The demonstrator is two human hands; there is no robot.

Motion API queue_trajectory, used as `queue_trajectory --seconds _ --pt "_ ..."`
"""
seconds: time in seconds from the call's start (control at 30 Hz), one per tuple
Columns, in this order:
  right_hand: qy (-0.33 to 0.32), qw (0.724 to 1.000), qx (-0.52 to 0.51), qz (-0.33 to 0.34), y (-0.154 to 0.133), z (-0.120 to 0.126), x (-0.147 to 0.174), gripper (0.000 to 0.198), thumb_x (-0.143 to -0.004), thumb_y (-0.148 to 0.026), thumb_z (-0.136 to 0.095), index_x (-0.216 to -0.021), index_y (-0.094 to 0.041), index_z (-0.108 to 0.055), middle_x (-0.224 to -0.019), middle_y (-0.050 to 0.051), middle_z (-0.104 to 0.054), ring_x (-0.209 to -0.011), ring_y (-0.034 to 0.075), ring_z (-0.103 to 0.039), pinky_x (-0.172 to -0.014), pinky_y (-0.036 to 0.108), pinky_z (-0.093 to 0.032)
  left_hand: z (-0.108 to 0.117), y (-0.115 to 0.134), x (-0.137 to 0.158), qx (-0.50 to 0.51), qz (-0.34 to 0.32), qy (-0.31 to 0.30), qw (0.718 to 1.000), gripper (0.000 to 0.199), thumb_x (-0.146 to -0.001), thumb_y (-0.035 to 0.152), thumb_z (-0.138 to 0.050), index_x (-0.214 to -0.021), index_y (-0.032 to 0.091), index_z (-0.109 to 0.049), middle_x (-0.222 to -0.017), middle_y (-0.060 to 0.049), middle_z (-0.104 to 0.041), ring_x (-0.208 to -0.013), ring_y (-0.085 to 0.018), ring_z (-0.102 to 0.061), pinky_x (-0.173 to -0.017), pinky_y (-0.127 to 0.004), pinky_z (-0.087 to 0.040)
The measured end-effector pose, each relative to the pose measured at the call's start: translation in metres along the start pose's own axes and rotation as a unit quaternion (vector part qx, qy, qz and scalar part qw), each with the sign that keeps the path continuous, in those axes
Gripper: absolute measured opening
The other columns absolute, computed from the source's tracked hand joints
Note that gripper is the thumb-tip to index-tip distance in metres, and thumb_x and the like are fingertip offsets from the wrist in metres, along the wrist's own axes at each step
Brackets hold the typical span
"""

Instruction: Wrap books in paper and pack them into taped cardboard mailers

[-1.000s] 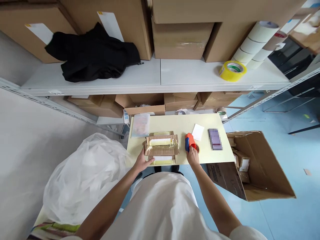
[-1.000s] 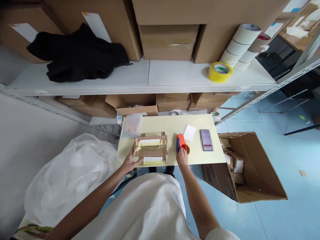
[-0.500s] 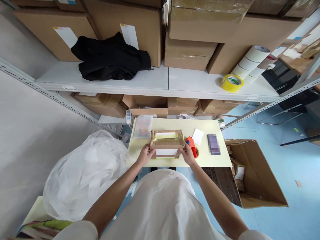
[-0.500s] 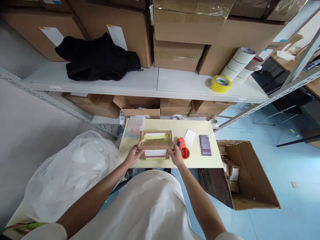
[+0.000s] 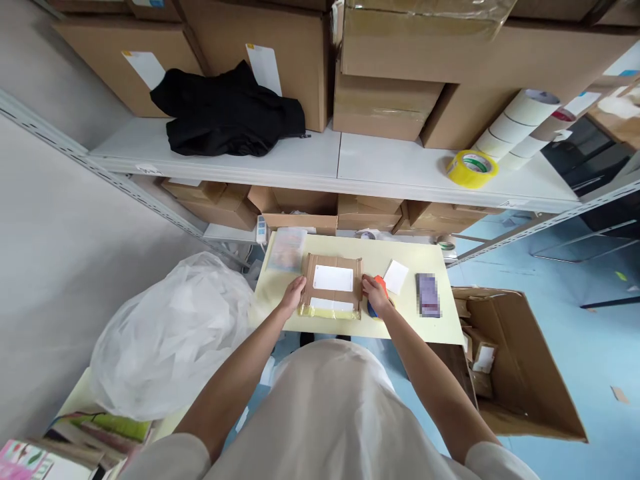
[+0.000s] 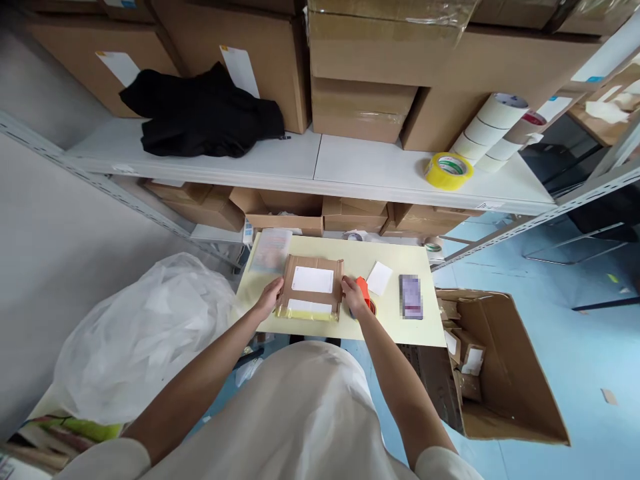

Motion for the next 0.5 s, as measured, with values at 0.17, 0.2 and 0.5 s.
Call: queue_trajectory --seconds 0.17,0.2,0.5 --pt "-0.002 1.0 -0.015 0.011 0.02 0.006 -0.004 0.045 -0.084 -0.029 -0.04 -0.128 -0.023 -0.051 -0.119 0.009 -0.063 -0.108 0.02 -0.061 -0.091 0.039 -0.052 0.007 -0.012 0.006 0.007 0.028 0.036 0.999 0.061 -0.082 0.062 -0.04 -0.12 0.018 -0.056 -0.125 -0.013 -0.061 -0.111 -0.026 -0.06 -0.084 -0.037 -0.052" --pt "-0.006 1.0 -0.009 0.019 0.024 0.008 -0.002 0.047 -0.083 -0.026 -0.042 -0.129 -0.024 -0.049 -0.122 0.01 -0.061 -0.11 0.021 -0.06 -0.093 0.041 -0.051 0.012 -0.016 0.008 0.007 0.035 0.047 0.998 0.059 -0.084 0.059 -0.038 -0.123 0.018 -0.054 -0.131 -0.013 -0.057 -0.114 -0.025 -0.059 -0.088 -0.037 -0.051" --pt "-0.082 0.989 0.114 0.049 0.06 0.011 0.031 0.081 -0.068 -0.017 -0.06 -0.143 -0.017 -0.03 -0.132 0.016 -0.052 -0.117 0.029 -0.056 -0.097 0.048 -0.047 0.051 -0.038 0.036 -0.225 -0.043 0.007 0.973 0.072 -0.068 0.028 -0.06 -0.136 0.014 -0.043 -0.143 -0.015 -0.043 -0.132 -0.026 -0.041 -0.112 -0.04 -0.028"
Point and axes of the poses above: each hand's wrist, its own x-axis away from the middle knuckle, its own z-axis out of the back of the hand, y = z × x, the point moved 1 cm from there along -x, towards the middle knuckle
